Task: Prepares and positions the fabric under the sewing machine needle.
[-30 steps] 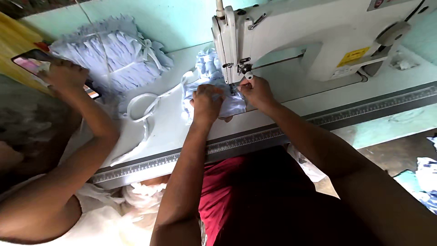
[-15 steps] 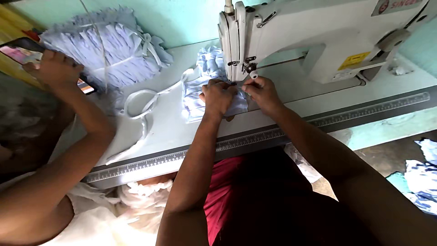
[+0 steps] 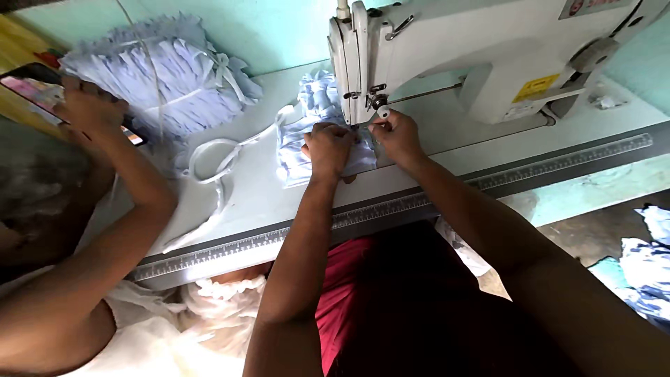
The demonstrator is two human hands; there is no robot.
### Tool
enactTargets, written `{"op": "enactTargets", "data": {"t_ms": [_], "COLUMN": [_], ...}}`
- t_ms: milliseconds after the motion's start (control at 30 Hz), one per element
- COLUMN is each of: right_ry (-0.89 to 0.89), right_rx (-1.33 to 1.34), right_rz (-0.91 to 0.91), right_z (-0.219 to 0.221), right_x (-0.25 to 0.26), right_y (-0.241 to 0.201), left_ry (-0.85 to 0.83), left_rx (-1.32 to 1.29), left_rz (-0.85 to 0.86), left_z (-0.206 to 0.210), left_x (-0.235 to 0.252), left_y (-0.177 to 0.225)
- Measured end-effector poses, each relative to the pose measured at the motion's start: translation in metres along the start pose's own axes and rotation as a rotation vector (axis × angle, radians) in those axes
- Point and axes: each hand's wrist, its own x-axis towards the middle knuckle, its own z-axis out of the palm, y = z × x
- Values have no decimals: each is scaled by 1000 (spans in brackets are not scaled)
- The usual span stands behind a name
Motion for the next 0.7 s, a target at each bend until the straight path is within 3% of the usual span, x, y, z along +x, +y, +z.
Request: {"op": "enactTargets", "data": {"t_ms": [700], "right_ry": [12], "right_rx": [-98], "right_rz": [-61], "right_z": [10], "right_x": [-4], "right_y": [-5], "left_ry": [-82], "left_rx": [-84], "left_rz": [71], "left_z": [-9], "left_x": [-3], "left_y": [-17]}}
